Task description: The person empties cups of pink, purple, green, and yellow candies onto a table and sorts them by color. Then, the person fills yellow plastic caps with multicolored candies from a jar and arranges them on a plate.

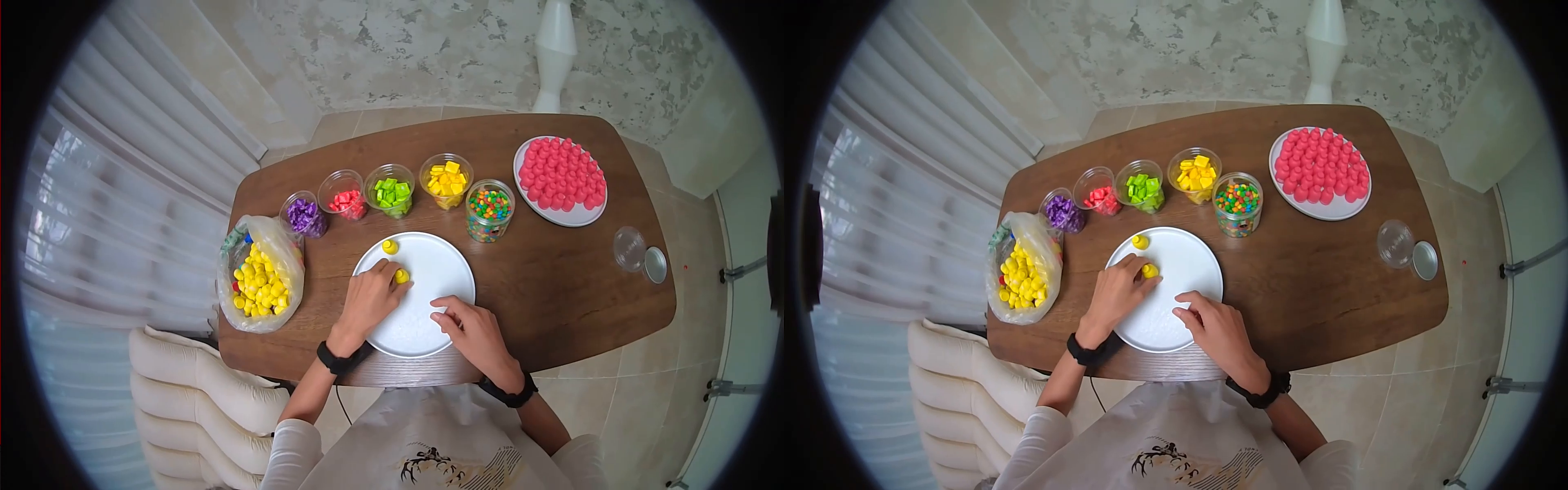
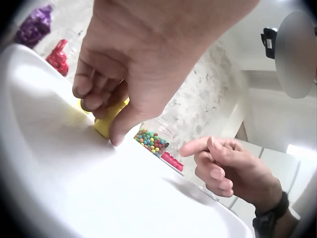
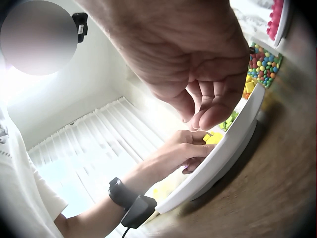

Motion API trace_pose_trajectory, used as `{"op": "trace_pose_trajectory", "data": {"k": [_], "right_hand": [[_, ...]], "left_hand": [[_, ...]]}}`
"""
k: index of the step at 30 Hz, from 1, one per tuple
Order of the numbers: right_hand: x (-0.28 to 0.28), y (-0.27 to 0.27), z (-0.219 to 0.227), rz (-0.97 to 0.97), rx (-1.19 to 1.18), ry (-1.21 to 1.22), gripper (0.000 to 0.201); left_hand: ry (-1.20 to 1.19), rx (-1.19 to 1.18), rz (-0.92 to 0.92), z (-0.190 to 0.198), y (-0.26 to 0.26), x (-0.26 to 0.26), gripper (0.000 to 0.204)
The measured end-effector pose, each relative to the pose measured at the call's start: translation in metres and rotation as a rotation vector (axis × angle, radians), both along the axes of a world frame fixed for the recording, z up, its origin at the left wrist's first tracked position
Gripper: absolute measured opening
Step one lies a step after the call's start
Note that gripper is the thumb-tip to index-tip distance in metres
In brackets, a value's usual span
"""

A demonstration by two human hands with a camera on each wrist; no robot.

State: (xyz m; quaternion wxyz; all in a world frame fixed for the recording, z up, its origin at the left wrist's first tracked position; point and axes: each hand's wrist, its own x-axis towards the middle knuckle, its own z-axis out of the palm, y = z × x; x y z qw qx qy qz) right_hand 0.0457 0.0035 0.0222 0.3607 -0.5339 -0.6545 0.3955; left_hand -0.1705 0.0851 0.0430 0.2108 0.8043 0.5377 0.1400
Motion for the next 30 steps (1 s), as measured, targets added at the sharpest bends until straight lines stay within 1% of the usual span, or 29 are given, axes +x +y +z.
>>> {"op": "trace_pose_trajectory", "data": {"k": [1, 2, 4, 5, 6, 7, 8, 9, 10, 12, 14, 15, 17, 18, 20, 21, 22, 23, 24, 26, 28, 29, 30], "right_hand": [[0.000, 0.001, 0.000, -0.002, 0.010, 0.018, 0.030], [0.000, 0.002, 0.000, -0.018, 0.010, 0.022, 0.030], [-0.004, 0.004, 0.003, -0.070, 0.038, 0.056, 0.039], [-0.005, 0.004, 0.005, -0.081, 0.039, 0.058, 0.039], [-0.006, 0.005, 0.009, -0.081, 0.057, 0.009, 0.040], [-0.006, 0.005, 0.011, -0.082, 0.076, -0.041, 0.042], [-0.006, 0.005, 0.012, -0.085, 0.096, -0.012, 0.038], [-0.004, 0.004, 0.012, -0.095, 0.097, -0.010, 0.038], [-0.001, 0.004, 0.011, -0.123, 0.122, -0.033, 0.036], [0.003, 0.003, 0.009, -0.159, 0.147, -0.053, 0.034], [0.008, 0.002, 0.004, -0.160, 0.210, 0.102, 0.027], [0.011, 0.002, 0.002, -0.169, 0.210, 0.106, 0.027], [0.017, 0.001, 0.000, -0.147, -0.025, 0.554, 0.022], [0.020, 0.000, 0.001, -0.153, -0.024, 0.557, 0.022], [0.025, -0.003, 0.007, -0.243, -0.115, 0.767, 0.019], [0.028, -0.004, 0.006, -0.248, -0.110, 0.769, 0.019], [0.031, -0.005, 0.006, -0.330, -0.087, 0.806, 0.019], [0.033, -0.005, 0.006, -0.409, -0.063, 0.842, 0.019], [0.035, -0.006, 0.010, -0.446, -0.060, 0.859, 0.021], [0.037, -0.009, 0.009, -0.431, -0.064, 0.838, 0.020], [0.037, -0.011, 0.006, -0.415, -0.065, 0.818, 0.020], [0.034, -0.012, 0.004, -0.398, -0.071, 0.805, 0.020], [0.033, -0.013, 0.002, -0.383, -0.078, 0.791, 0.020]], "left_hand": [[-0.026, 0.051, -0.011, 0.000, -0.005, 0.003, 0.034], [-0.053, 0.100, -0.023, 0.000, -0.010, 0.006, 0.034], [-0.087, 0.089, -0.059, 0.003, -0.020, 0.017, 0.034], [-0.125, 0.079, -0.078, 0.006, -0.025, 0.023, 0.035], [-0.143, 0.013, -0.086, 0.011, -0.030, 0.029, 0.038], [-0.140, 0.014, -0.096, 0.017, -0.035, 0.034, 0.038], [-0.180, 0.004, -0.117, 0.022, -0.038, 0.039, 0.037], [-0.219, -0.007, -0.138, 0.025, -0.040, 0.042, 0.037], [-0.258, 0.030, -0.169, 0.023, -0.040, 0.043, 0.034], [-0.288, 0.021, -0.197, 0.023, -0.041, 0.046, 0.032], [-0.314, 0.010, -0.226, 0.024, -0.039, 0.049, 0.029], [-0.319, 0.009, -0.255, 0.025, -0.038, 0.051, 0.027], [-0.322, 0.007, -0.291, 0.025, -0.036, 0.056, 0.026], [-0.338, -0.002, -0.299, 0.023, -0.035, 0.059, 0.026], [-0.352, -0.011, -0.314, 0.024, -0.030, 0.066, 0.027], [-0.369, 0.052, -0.288, 0.026, -0.024, 0.071, 0.029], [-0.387, 0.117, -0.260, 0.030, -0.018, 0.076, 0.032], [-0.387, 0.121, -0.263, 0.036, -0.009, 0.081, 0.032], [-0.371, 0.164, -0.241, 0.045, 0.002, 0.086, 0.033], [-0.357, 0.209, -0.222, 0.056, 0.026, 0.099, 0.034], [-0.220, 0.452, -0.266, 0.059, 0.051, 0.116, 0.039], [-0.221, 0.457, -0.269, 0.057, 0.062, 0.123, 0.039], [-0.098, 0.561, -0.303, 0.054, 0.071, 0.130, 0.039]]}}
